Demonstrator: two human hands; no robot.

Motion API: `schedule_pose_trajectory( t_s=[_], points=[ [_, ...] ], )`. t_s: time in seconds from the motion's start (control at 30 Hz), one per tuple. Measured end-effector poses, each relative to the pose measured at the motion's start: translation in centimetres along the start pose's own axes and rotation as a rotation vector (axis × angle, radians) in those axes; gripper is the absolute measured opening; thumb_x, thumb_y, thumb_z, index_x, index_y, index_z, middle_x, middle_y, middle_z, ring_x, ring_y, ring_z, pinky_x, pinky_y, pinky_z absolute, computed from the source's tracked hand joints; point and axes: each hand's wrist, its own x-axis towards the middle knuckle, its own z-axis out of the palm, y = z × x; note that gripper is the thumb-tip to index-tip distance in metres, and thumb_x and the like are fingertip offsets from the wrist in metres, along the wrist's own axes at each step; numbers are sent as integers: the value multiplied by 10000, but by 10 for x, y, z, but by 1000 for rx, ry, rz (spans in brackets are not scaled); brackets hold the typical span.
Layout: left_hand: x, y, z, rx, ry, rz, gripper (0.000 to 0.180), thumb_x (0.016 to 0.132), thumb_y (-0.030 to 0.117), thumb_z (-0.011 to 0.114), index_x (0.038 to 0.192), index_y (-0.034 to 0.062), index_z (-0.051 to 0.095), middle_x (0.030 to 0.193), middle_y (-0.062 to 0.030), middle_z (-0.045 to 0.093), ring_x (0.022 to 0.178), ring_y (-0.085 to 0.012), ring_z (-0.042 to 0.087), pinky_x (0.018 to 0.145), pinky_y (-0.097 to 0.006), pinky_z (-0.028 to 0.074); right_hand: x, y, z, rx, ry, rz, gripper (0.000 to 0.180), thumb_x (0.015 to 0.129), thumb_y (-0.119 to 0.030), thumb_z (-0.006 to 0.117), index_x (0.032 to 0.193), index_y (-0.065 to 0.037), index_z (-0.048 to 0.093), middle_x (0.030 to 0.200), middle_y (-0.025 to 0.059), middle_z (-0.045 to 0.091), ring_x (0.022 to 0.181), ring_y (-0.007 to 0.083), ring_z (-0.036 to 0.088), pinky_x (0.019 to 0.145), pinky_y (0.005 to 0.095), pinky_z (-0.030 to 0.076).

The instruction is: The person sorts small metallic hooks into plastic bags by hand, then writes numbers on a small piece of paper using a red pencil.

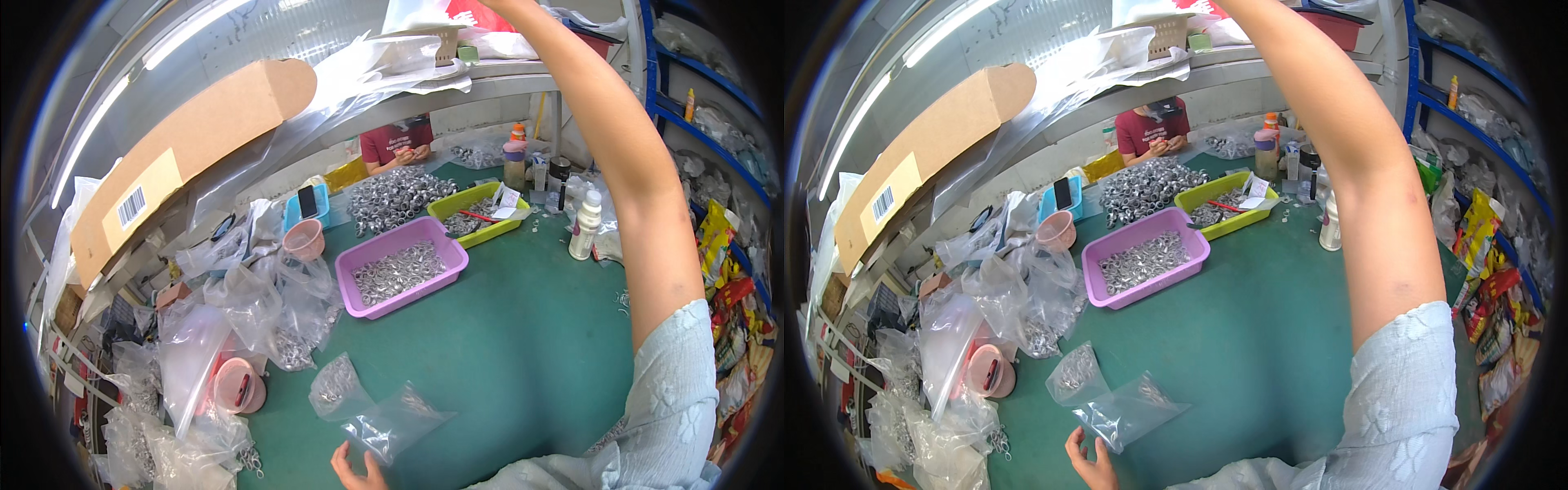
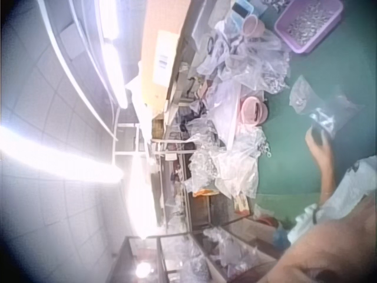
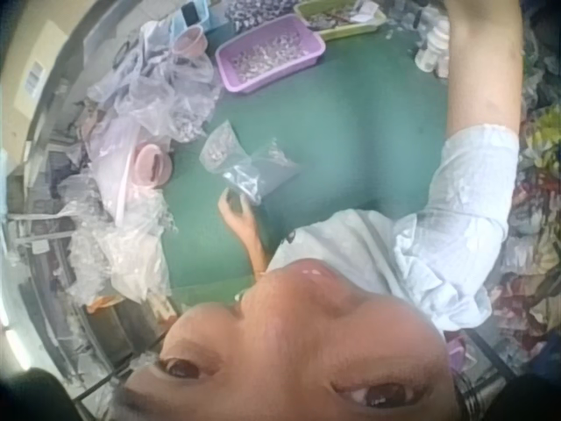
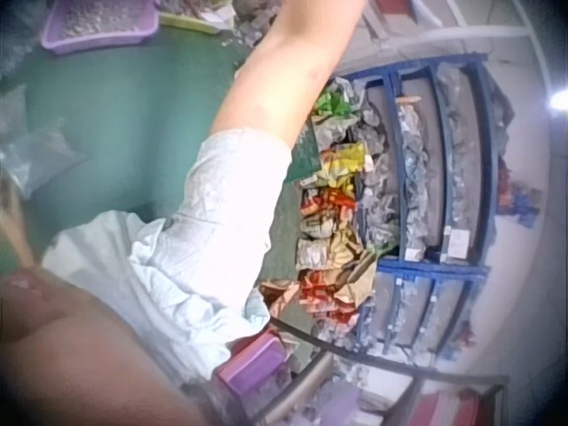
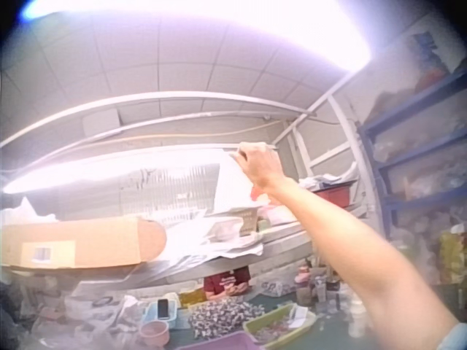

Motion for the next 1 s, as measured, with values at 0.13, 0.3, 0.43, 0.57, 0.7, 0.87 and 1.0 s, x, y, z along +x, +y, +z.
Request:
schedule_pose_trajectory(
  t_s=[0.13, 0.3, 0.43, 0.57, 0.7, 0.87, 1.0],
  points=[
    [1, 20, -10, 25, 159, 36, 394, 777, 62, 623, 1129, -29, 472, 1089, -180, 490, 977, -299, 499, 877, -373, 392, 15, 3, -41, 75, 288, 121, 241, 827, -227, 559, 717, -14, 566, 697, 188, 592, 667, 358, 583, 581, 409, 443],
    [0, 88, -22, 43, 335, 237, 304, 794, 32, 591, 1078, -37, 507, 1089, -171, 487, 982, -281, 495, 878, -381, 396, -5, -10, -179, 120, -101, 260, 195, 844, -136, 492, 763, 24, 570, 669, 193, 597, 642, 318, 606, 565, 379, 441],
    [-23, 102, -11, -390, 305, 302, 182, 776, -26, 543, 957, -12, 526, 1039, -107, 514, 934, -203, 506, 770, -297, 411, -123, -49, -238, 482, -622, 520, 163, 833, -191, 599, 822, -28, 599, 651, -22, 559, 570, 27, 512, 485, 191, 406],
    [-52, 161, 39, -798, -604, 292, 238, 753, -24, 592, 988, -43, 562, 952, -114, 549, 886, -194, 542, 775, -287, 442, -239, -110, -322, 488, -772, 1220, 271, 833, -209, 606, 649, -42, 497, 550, -20, 487, 490, 52, 449, 385, 224, 358],
    [-85, 195, 99, -990, -1024, -116, 331, 797, 27, 616, 1103, -36, 506, 1045, -106, 532, 970, -168, 527, 830, -282, 438, -311, -188, -379, 409, -783, 1186, 285, 849, -153, 573, 622, -18, 466, 507, -20, 394, 492, 38, 322, 411, 249, 285],
    [-105, 202, 122, -826, -890, 50, 466, 769, 71, 669, 1164, -2, 433, 1128, -116, 466, 1015, -167, 472, 819, -303, 424, -346, -202, -404, 358, -636, 850, 215, 747, -82, 622, 624, -10, 461, 577, 105, 441, 506, 251, 440, 453, 349, 353],
    [-97, 203, 135, -911, -846, -281, 372, 777, 49, 657, 1080, 0, 447, 1058, -98, 472, 948, -143, 481, 783, -254, 428, -356, -190, -404, 384, -700, 819, 214, 704, -82, 654, 610, -18, 472, 625, 85, 460, 575, 243, 479, 489, 349, 378]
  ],
)
